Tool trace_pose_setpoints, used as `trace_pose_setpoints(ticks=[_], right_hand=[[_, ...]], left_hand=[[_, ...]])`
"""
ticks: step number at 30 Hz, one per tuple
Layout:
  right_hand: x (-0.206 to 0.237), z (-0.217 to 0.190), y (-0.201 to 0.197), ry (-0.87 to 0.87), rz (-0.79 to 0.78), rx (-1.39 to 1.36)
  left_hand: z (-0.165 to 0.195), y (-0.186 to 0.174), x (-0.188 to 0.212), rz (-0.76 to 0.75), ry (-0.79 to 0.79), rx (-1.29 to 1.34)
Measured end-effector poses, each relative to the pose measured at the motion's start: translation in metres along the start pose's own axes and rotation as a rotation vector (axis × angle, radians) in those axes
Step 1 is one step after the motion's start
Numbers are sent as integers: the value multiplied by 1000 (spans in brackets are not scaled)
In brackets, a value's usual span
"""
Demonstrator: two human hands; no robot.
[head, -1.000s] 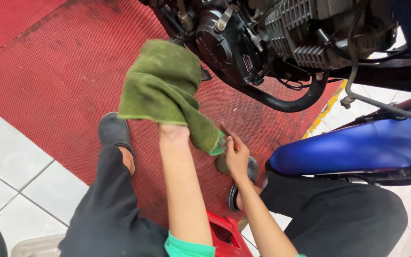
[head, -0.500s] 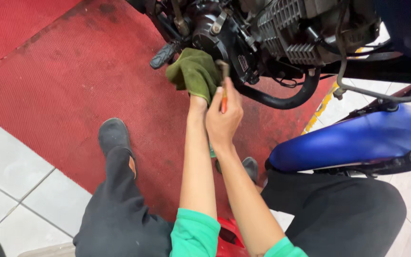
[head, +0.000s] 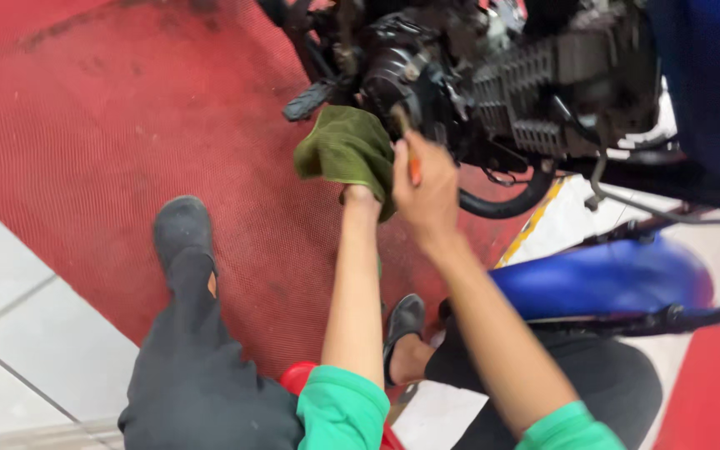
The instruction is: The person sits on a red stool and wipes the engine and frame of a blue motorcycle using a green cloth. They also use a small brush to scrub specific areas of the engine casing and surrounding components.
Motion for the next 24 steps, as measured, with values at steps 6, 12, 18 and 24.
trace_pose_setpoints(ticks=[6,12,18,24], right_hand=[[-90,-41,102,-428,-587,306],[-77,-103,197,-845,-801,405],[-69,-112,222,-871,-976,484],[-76,-108,219,-837,-1005,527]], left_hand=[[-14,18,-3,41,-60,127],[-2,27,-3,30,-8,152],[14,31,2,-45,136,196],[10,32,2,-18,172,108]])
Point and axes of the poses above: each hand's wrist, its own x-axis away from the middle knuckle, its own y-axis out of the palm, z = x × y, the point moved 9 cm from there along -x, towards the middle knuckle, and after that the axes turned 14 degrees about z, right-handed, at the moved point
